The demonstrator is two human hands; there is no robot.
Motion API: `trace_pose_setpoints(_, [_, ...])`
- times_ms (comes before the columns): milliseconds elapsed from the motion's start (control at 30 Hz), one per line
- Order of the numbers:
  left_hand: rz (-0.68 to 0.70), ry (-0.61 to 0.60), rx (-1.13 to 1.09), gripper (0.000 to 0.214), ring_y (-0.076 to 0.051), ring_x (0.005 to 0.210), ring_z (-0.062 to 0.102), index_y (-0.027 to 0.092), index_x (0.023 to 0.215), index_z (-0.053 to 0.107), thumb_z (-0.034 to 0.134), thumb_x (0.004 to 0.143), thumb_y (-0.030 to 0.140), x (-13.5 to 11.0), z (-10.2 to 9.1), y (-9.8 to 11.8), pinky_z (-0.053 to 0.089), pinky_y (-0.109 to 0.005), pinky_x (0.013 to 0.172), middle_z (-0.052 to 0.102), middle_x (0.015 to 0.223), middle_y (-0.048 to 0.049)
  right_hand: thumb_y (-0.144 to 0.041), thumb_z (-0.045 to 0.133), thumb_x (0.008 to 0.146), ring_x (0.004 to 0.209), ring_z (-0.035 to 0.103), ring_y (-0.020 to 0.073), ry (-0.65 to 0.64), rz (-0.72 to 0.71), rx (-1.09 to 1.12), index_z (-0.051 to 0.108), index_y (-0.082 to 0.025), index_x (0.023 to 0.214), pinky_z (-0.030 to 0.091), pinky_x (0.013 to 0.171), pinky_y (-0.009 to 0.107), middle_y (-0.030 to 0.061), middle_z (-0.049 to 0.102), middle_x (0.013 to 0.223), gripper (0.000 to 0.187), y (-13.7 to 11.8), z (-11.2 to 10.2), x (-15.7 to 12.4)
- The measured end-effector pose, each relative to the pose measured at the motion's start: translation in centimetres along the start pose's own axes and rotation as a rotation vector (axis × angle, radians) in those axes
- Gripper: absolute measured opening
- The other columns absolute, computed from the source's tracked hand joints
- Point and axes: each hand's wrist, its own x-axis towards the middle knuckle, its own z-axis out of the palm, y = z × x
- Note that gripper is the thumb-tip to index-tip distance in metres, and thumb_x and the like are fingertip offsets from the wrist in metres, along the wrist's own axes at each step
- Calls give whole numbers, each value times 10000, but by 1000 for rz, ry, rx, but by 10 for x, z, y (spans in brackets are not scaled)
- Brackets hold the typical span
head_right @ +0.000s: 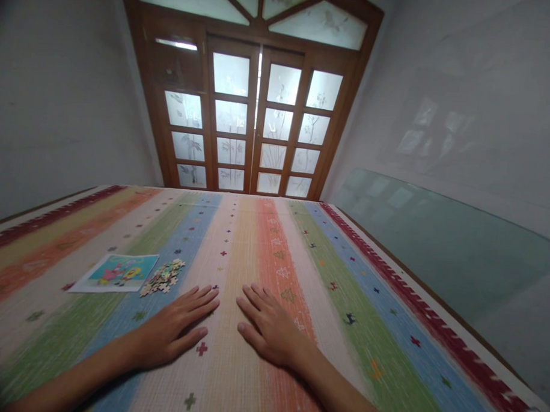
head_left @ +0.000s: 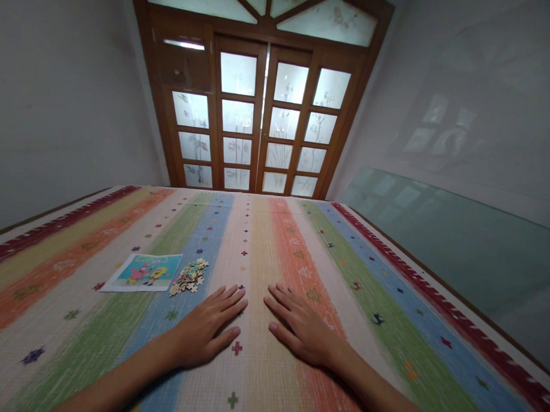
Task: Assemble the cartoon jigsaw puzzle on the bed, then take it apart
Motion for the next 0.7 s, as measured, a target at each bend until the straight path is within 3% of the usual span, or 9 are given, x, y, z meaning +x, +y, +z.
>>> trace_pose_setpoints(267, [23, -27, -23, 634, -297, 1537, 217, 274, 1633, 191, 454, 1081, 438, -2, -1, 2, 222, -585, 1252, 245, 1658, -97, -492, 418, 1068, 1553, 239, 260, 0, -17, -15, 353, -261, 1596, 229, 1265, 499, 87, 267, 1672, 580, 2, 2, -1])
trace_pose_setpoints(700, [29, -28, -29, 686, -308, 1541, 196, 292, 1643, 113, 466, 1077, 452, -3, 0, 1, 200, -591, 1254, 212, 1667, -98, -483, 416, 1070, 1555, 220, 274, -36, -37, -28, 351, -234, 1595, 233, 1265, 523, 90, 270, 1665, 585, -2, -5, -2])
